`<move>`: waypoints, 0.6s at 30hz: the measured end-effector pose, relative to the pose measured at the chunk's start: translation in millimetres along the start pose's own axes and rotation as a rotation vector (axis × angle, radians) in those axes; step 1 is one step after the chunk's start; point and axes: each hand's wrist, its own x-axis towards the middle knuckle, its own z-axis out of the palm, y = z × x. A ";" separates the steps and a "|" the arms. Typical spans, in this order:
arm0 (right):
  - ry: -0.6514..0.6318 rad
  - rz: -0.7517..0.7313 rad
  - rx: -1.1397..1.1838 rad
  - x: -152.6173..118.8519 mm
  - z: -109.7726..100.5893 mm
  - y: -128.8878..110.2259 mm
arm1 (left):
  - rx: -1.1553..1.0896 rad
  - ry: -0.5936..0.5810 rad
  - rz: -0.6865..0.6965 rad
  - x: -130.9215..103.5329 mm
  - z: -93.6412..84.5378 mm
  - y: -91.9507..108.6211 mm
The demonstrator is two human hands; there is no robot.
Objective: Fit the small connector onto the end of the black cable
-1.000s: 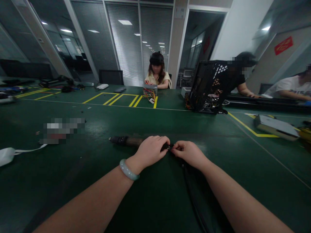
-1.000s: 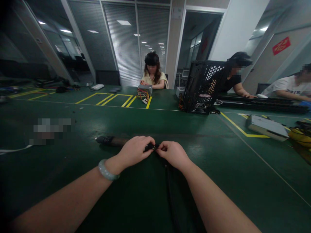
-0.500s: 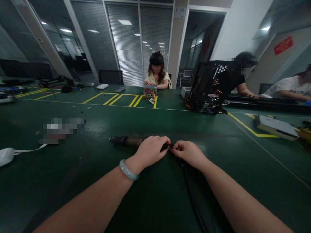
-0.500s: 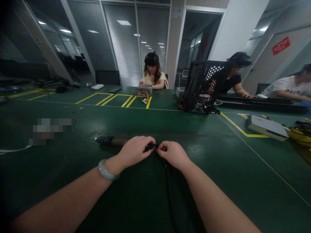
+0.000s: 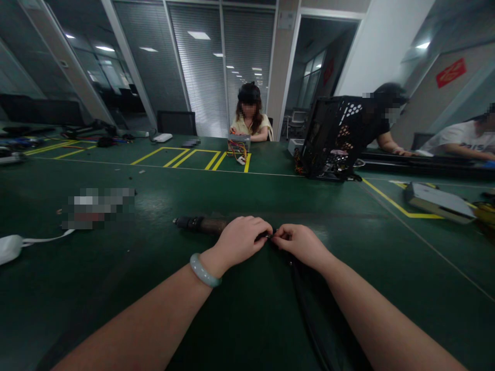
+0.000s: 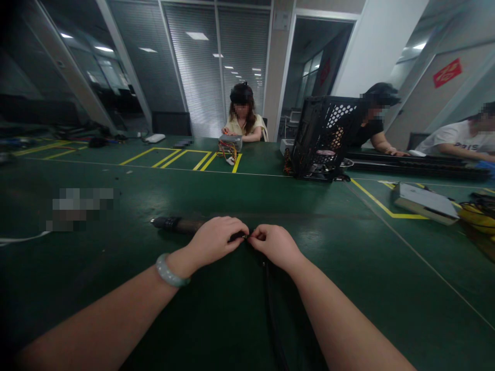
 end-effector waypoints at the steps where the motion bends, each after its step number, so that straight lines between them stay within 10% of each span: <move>1: -0.001 0.001 0.003 -0.1 0.1 0.2 | 0.006 0.008 -0.011 -0.4 0.1 0.4; 18: -0.005 -0.003 0.008 0.2 0.2 -1.1 | 0.010 0.023 -0.011 -1.2 1.9 -0.7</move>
